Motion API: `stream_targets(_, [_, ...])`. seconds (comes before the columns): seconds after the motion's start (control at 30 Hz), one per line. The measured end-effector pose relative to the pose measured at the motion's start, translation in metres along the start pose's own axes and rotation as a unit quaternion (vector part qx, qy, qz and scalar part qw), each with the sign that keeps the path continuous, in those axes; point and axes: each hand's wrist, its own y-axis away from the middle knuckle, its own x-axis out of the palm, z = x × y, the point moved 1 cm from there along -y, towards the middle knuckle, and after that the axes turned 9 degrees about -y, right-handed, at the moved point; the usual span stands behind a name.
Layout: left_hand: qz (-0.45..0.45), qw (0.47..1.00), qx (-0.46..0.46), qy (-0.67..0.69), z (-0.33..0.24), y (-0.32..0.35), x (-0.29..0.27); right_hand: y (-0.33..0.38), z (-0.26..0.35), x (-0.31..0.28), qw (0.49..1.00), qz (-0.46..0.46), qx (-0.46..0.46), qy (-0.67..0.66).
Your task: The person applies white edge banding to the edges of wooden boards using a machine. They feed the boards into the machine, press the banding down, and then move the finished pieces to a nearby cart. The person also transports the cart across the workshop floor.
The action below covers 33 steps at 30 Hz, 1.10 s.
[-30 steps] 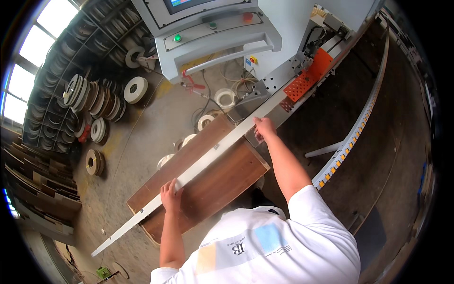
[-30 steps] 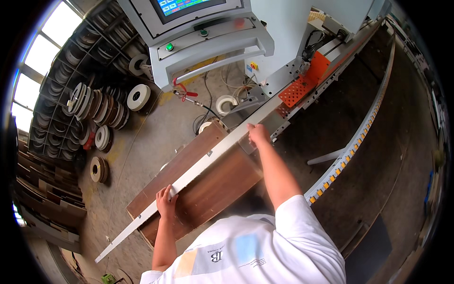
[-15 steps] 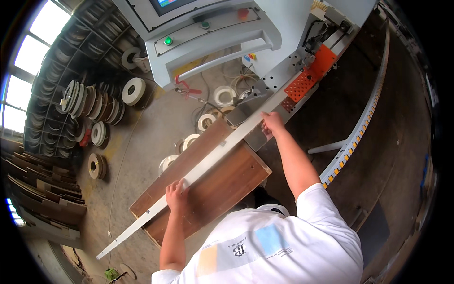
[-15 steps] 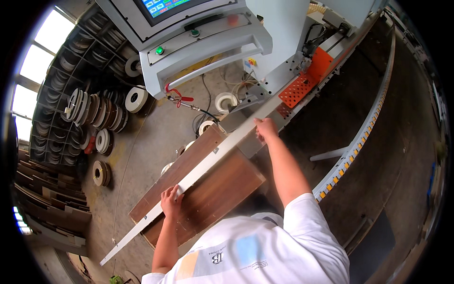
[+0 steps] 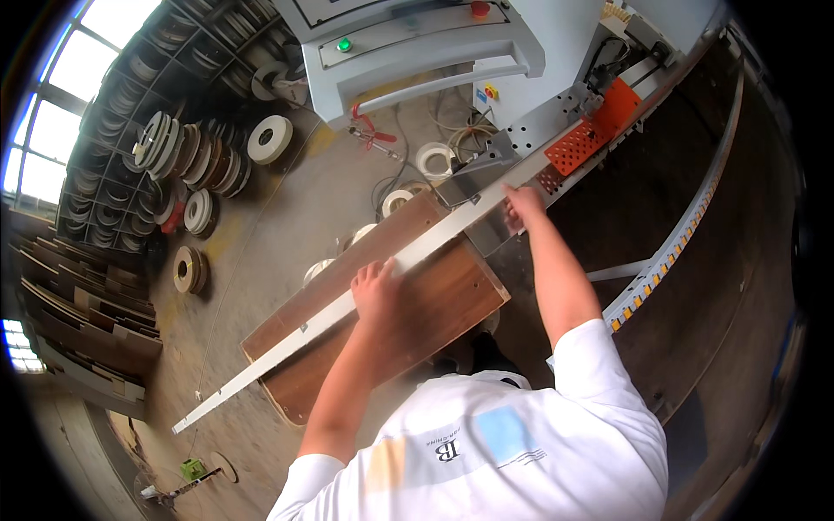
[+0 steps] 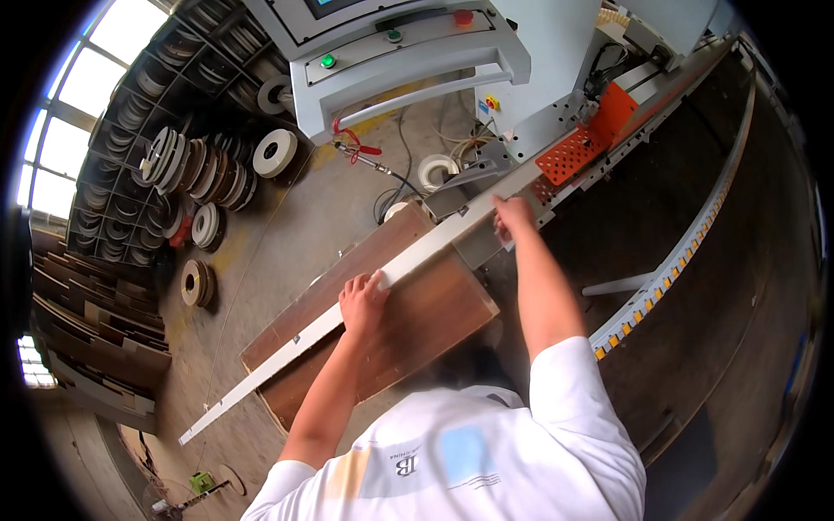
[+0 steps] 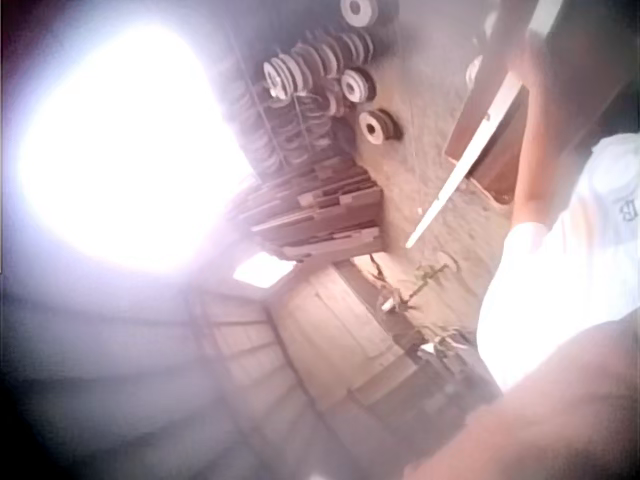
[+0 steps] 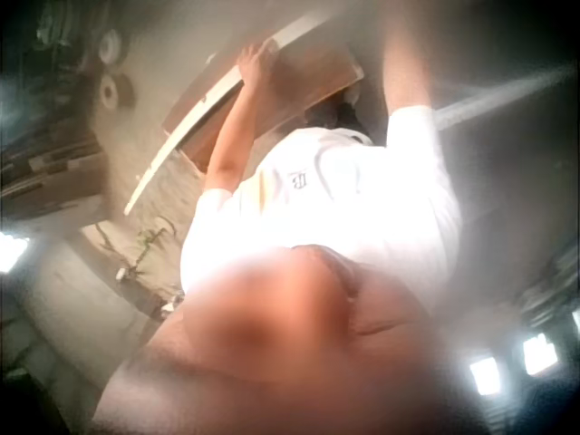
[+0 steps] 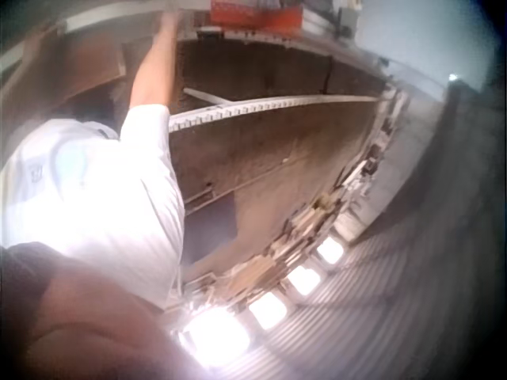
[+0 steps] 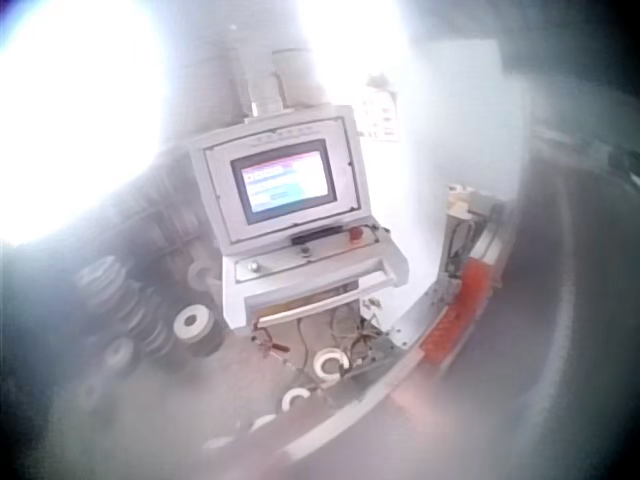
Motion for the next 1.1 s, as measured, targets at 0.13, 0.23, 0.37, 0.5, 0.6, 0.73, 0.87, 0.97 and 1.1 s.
stream_targets(0.13, [-0.011, 0.997, 0.047, -0.055, -0.022, -0.004, -0.003, 0.057, -0.034, 0.064, 0.997, 0.073, 0.026, 0.028])
stream_targets(0.23, [-0.001, 0.996, 0.069, -0.053, -0.017, 0.009, -0.004, 0.091, -0.064, 0.106, 0.99, 0.111, -0.015, 0.089])
stream_targets(0.37, [-0.01, 0.999, 0.044, -0.011, 0.025, 0.064, -0.014, 0.135, -0.078, 0.147, 0.983, 0.146, 0.011, 0.111])
stream_targets(0.5, [-0.006, 0.998, -0.025, -0.049, 0.088, 0.131, -0.031, 0.145, -0.077, 0.156, 0.986, 0.146, 0.012, 0.084])
stream_targets(0.6, [0.002, 0.994, -0.081, -0.068, 0.131, 0.175, -0.045, 0.12, -0.08, 0.145, 0.993, 0.118, 0.005, 0.015])
stream_targets(0.73, [0.01, 0.989, -0.129, -0.071, 0.164, 0.207, -0.049, 0.091, -0.08, 0.125, 0.996, 0.082, -0.015, -0.028])
stream_targets(0.87, [-0.028, 0.996, -0.07, -0.048, 0.146, 0.194, -0.043, 0.065, -0.069, 0.1, 0.996, 0.074, -0.006, -0.046])
stream_targets(0.97, [-0.021, 0.996, -0.063, -0.054, 0.14, 0.182, -0.031, 0.066, -0.044, 0.083, 0.996, 0.057, 0.042, -0.053])
stream_targets(1.1, [0.005, 0.998, -0.055, -0.025, 0.119, 0.159, -0.029, 0.057, -0.032, 0.062, 0.991, 0.026, 0.078, -0.101])
